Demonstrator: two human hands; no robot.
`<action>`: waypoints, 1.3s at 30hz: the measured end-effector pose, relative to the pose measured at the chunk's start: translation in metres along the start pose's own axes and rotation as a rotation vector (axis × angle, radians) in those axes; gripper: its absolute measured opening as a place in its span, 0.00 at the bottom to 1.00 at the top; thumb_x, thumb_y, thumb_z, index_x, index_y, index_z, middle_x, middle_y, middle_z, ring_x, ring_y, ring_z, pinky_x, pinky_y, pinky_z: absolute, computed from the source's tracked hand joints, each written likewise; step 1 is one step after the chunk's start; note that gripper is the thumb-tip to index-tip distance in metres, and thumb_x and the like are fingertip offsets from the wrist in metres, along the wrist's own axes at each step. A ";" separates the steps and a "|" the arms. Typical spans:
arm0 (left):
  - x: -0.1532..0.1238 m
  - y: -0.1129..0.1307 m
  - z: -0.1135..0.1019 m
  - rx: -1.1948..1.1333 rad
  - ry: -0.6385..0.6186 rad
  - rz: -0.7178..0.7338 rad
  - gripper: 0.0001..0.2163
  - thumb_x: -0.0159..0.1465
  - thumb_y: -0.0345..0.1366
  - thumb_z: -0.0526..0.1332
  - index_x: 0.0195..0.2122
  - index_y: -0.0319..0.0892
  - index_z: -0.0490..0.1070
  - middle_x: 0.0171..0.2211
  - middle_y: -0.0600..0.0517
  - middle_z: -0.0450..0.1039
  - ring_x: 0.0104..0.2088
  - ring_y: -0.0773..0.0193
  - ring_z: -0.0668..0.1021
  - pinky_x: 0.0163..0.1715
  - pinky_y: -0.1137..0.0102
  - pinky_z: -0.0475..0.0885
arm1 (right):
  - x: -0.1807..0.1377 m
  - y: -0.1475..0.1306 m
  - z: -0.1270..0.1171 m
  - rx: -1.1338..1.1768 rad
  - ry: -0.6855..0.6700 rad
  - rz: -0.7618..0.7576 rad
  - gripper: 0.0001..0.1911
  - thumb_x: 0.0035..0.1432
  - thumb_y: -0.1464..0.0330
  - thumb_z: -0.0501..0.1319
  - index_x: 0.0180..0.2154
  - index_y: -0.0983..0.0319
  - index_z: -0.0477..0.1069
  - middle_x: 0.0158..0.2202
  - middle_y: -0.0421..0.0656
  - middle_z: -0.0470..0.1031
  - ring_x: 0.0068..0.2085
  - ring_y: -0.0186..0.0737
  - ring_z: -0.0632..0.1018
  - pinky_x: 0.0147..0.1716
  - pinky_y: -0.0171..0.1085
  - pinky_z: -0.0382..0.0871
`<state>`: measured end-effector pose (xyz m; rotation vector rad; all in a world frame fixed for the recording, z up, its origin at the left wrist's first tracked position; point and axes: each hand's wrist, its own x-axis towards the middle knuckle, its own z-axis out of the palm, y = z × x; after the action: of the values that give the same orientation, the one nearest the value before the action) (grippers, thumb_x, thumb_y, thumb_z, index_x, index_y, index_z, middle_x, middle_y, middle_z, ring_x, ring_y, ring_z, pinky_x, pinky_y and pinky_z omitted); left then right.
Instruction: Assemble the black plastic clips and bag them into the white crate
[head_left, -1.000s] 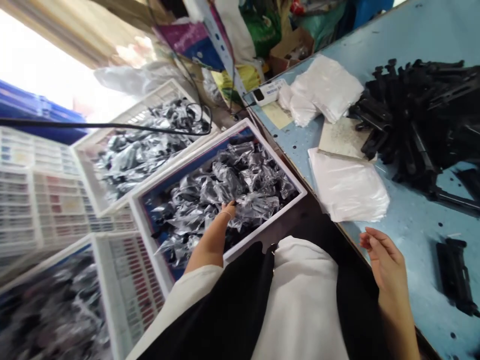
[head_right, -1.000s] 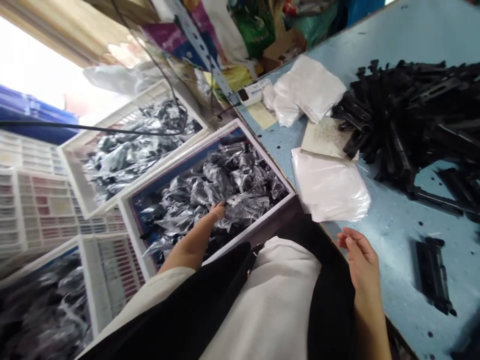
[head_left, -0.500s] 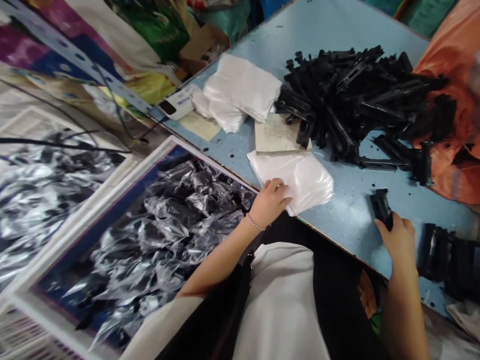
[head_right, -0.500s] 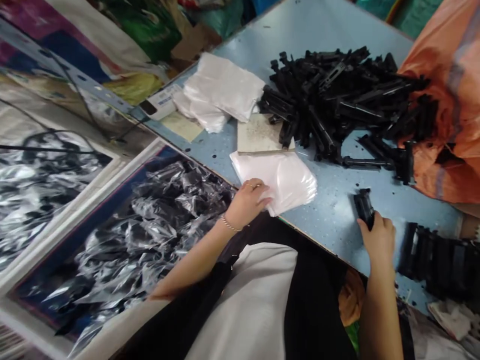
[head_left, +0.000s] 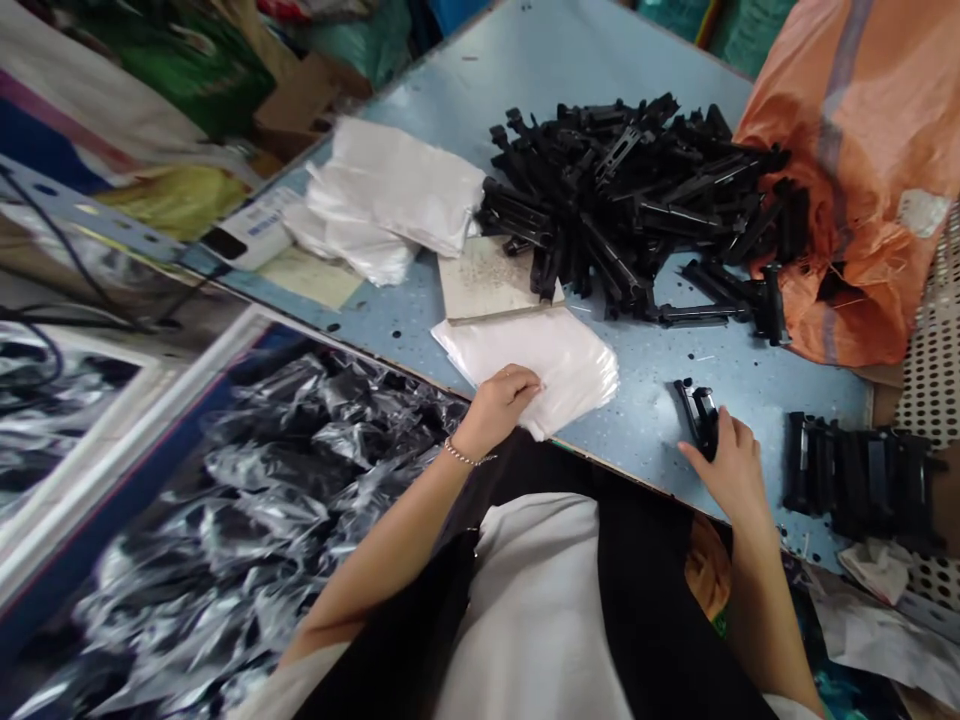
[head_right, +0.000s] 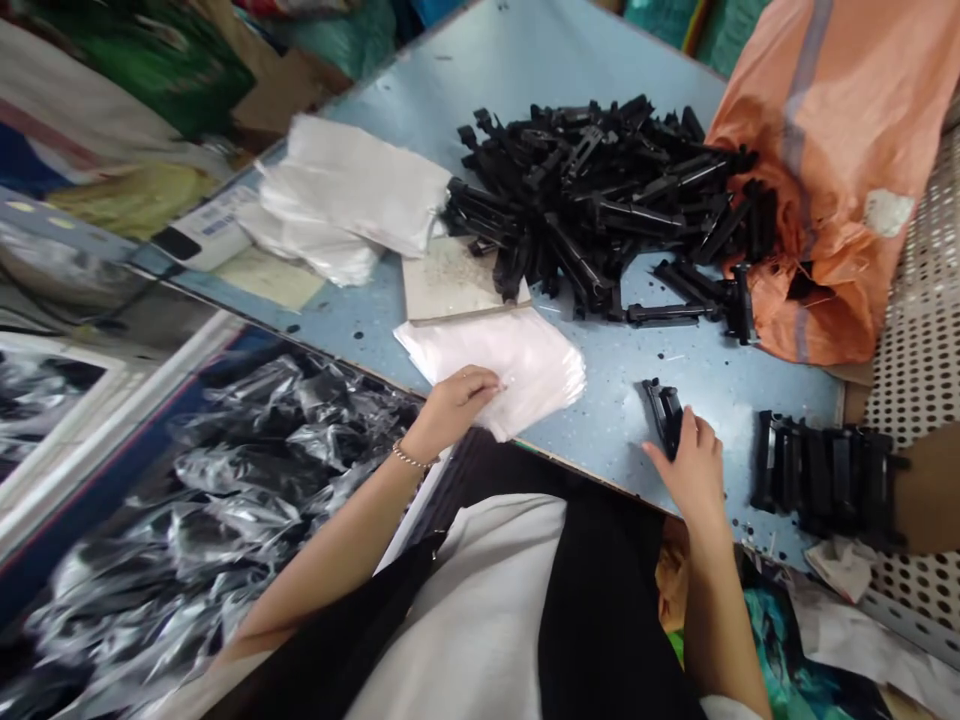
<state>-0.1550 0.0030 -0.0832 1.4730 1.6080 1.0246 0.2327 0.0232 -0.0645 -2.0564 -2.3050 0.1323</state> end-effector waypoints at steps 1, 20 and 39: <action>0.001 0.000 0.000 -0.039 0.004 -0.051 0.06 0.64 0.38 0.61 0.35 0.42 0.75 0.37 0.48 0.79 0.39 0.59 0.80 0.43 0.65 0.75 | -0.002 0.005 -0.001 0.037 0.001 0.018 0.44 0.60 0.47 0.59 0.67 0.71 0.60 0.56 0.66 0.70 0.53 0.67 0.72 0.52 0.60 0.67; -0.015 0.005 -0.011 0.491 0.161 0.443 0.19 0.69 0.22 0.49 0.54 0.36 0.74 0.55 0.38 0.76 0.55 0.54 0.78 0.57 0.56 0.74 | 0.000 -0.142 0.028 2.009 -1.223 0.501 0.19 0.58 0.57 0.66 0.44 0.66 0.76 0.36 0.49 0.83 0.26 0.34 0.78 0.20 0.29 0.74; -0.115 0.037 -0.074 0.151 0.002 0.118 0.13 0.72 0.40 0.57 0.51 0.45 0.79 0.49 0.44 0.80 0.51 0.58 0.80 0.57 0.66 0.74 | -0.015 -0.177 -0.012 1.188 -0.895 -0.169 0.25 0.61 0.57 0.67 0.59 0.52 0.74 0.56 0.48 0.79 0.50 0.50 0.82 0.55 0.51 0.76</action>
<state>-0.1948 -0.1167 -0.0190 1.6856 1.6467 0.9875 0.0605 -0.0110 -0.0347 -1.1951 -1.7496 2.1044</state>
